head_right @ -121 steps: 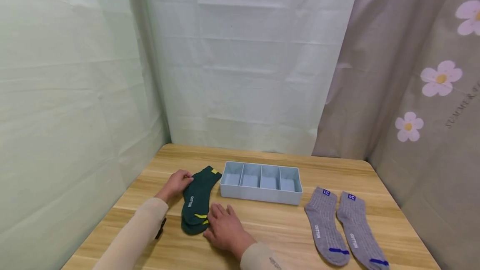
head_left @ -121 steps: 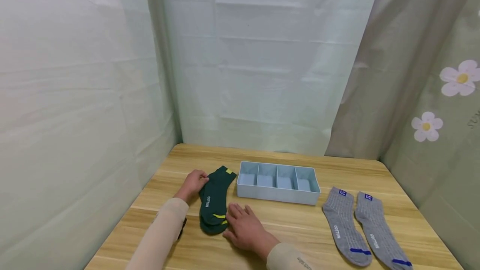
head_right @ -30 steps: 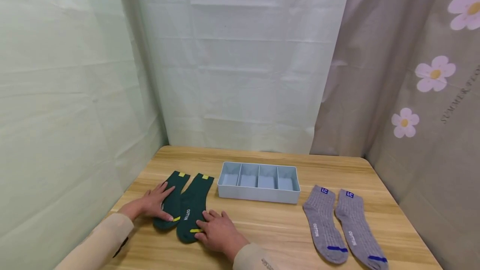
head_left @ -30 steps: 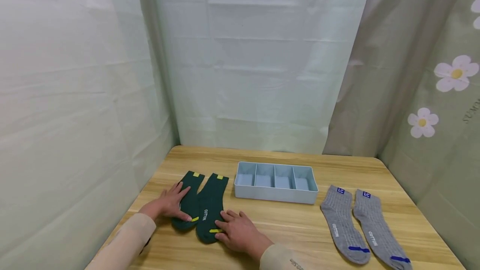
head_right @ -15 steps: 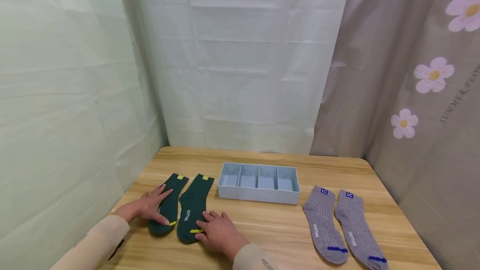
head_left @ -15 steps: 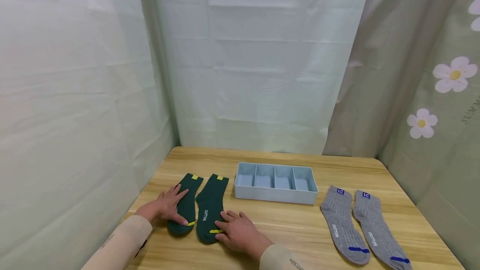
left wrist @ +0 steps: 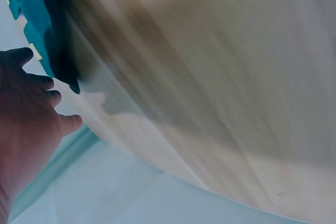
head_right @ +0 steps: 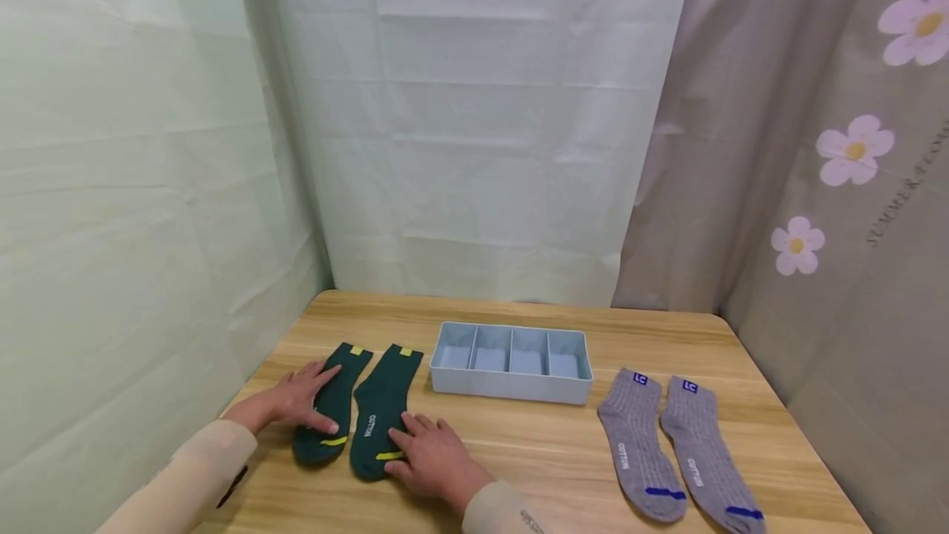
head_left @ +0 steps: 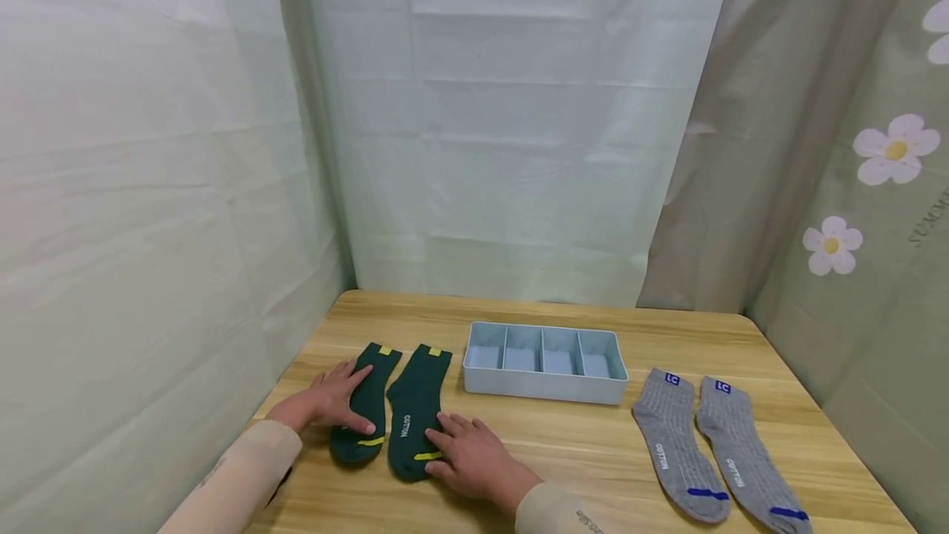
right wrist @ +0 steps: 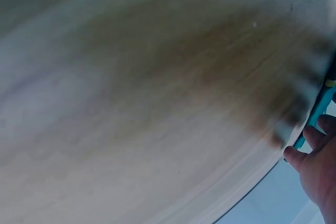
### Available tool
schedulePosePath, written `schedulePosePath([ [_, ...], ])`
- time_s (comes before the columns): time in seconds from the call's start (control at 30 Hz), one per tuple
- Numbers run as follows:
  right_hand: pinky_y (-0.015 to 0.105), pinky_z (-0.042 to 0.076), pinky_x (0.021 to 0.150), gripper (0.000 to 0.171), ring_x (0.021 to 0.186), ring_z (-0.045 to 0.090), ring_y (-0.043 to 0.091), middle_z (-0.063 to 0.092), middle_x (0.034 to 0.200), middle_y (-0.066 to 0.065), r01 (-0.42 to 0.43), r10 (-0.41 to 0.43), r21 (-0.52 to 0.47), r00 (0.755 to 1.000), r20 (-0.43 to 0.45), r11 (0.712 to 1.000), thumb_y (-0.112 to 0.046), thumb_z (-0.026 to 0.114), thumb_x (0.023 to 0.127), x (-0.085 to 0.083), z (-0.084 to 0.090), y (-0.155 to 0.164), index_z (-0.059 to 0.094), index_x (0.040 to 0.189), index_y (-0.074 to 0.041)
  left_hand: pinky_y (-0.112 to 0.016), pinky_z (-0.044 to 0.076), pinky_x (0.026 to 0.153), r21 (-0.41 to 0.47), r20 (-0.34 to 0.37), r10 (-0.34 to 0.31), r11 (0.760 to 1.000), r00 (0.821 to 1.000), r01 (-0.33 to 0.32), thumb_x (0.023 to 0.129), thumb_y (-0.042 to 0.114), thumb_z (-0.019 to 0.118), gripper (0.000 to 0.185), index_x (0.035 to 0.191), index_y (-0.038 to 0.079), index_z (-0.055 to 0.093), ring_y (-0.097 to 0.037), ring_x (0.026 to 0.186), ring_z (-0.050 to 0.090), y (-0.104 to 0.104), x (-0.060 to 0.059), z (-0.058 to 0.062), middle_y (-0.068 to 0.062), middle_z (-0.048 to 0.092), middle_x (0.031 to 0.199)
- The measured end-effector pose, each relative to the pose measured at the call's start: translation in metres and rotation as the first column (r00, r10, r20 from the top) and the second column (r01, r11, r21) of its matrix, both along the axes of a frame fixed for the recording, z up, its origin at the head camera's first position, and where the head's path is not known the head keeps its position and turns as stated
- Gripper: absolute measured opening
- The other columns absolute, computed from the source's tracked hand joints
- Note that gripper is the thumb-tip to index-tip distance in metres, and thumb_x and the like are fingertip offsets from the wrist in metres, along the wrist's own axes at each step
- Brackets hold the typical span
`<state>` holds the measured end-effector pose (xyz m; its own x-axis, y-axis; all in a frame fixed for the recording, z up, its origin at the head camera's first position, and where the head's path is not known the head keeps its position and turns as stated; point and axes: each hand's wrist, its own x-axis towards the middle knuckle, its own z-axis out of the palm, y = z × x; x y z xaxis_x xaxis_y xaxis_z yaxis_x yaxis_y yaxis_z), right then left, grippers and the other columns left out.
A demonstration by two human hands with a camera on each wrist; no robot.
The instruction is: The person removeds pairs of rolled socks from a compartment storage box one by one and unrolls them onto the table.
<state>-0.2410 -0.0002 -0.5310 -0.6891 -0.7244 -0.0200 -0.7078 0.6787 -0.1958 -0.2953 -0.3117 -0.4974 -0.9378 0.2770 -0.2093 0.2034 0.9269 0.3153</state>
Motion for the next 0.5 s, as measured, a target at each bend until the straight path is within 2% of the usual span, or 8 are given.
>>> schedulePosePath([
  [0.17,0.051,0.036,0.11,0.059,0.143,0.036,0.021,0.039,0.156,0.002,0.023,-0.023,-0.031,1.0,-0.002,0.999,-0.058,0.042,0.101,-0.002,0.006,0.004,0.048,0.149,-0.024,-0.07,0.008,0.111,0.0,-0.032,-0.011,1.0,0.999,0.011,0.07,0.064,0.08,0.115,0.152,0.0,0.033,-0.052,0.144,0.011,0.012,-0.01,0.006,-0.035,0.016,0.157],
  [0.3,0.047,0.034,0.112,0.06,0.143,0.035,0.021,0.038,0.156,0.004,0.037,-0.039,-0.055,0.999,-0.019,0.998,-0.056,0.044,0.101,-0.003,0.016,0.009,0.046,0.15,-0.023,-0.071,0.009,0.11,0.0,-0.079,-0.015,1.0,0.997,0.015,0.079,0.063,0.073,0.106,0.151,-0.003,0.033,-0.052,0.144,0.013,0.028,-0.016,0.017,-0.036,0.018,0.156],
  [0.4,0.044,0.035,0.112,0.059,0.143,0.036,0.023,0.039,0.156,0.007,0.019,-0.027,-0.078,0.995,-0.099,0.997,-0.052,0.045,0.102,-0.008,0.029,0.015,0.045,0.15,-0.019,-0.07,0.008,0.111,0.01,-0.129,-0.003,1.0,0.992,0.004,0.087,0.063,0.064,0.097,0.151,-0.004,0.034,-0.052,0.144,0.014,0.043,-0.022,0.025,-0.035,0.02,0.155],
  [0.5,0.043,0.035,0.112,0.057,0.142,0.037,0.026,0.039,0.155,0.011,0.006,-0.031,-0.129,0.981,-0.194,0.992,-0.046,0.048,0.103,-0.017,0.048,0.027,0.047,0.149,-0.013,-0.069,0.007,0.111,0.024,-0.192,0.011,1.0,0.981,-0.006,0.093,0.06,0.057,0.089,0.151,-0.002,0.034,-0.05,0.145,0.014,0.061,-0.03,0.033,-0.034,0.021,0.155],
])
